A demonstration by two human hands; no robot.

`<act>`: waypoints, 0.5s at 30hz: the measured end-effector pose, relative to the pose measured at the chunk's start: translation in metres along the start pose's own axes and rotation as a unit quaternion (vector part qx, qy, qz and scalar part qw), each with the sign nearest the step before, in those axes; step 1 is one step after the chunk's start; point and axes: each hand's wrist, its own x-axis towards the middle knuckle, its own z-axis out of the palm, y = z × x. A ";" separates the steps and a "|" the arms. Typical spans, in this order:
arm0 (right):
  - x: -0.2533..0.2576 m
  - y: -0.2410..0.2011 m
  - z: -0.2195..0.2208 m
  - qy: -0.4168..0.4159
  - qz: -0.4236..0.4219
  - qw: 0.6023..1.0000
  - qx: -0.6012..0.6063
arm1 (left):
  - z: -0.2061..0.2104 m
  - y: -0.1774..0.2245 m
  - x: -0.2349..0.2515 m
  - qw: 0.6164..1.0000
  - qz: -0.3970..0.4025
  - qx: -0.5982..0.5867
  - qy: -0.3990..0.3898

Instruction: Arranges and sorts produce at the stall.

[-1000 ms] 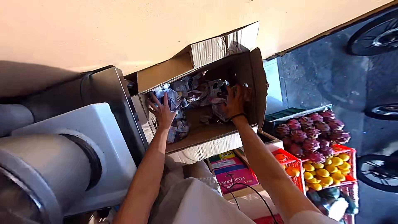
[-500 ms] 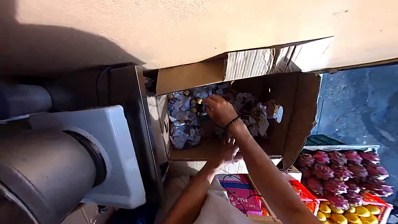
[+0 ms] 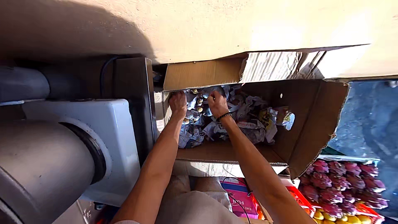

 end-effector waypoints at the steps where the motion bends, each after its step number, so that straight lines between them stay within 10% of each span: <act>1: 0.001 -0.005 0.006 -0.013 0.015 1.000 -0.018 | 0.010 -0.001 0.005 1.000 -0.005 0.016 0.015; 7: 0.023 -0.068 0.033 -0.091 0.041 0.972 -0.214 | 0.007 0.000 -0.019 0.988 -0.047 -0.145 0.035; 11: 0.027 -0.067 0.028 -0.070 0.057 0.977 -0.195 | -0.011 0.006 -0.052 0.891 -0.125 -0.437 -0.016; 15: -0.008 -0.012 -0.015 -0.002 0.111 0.987 -0.116 | 0.041 -0.015 -0.012 0.957 0.025 -0.284 -0.044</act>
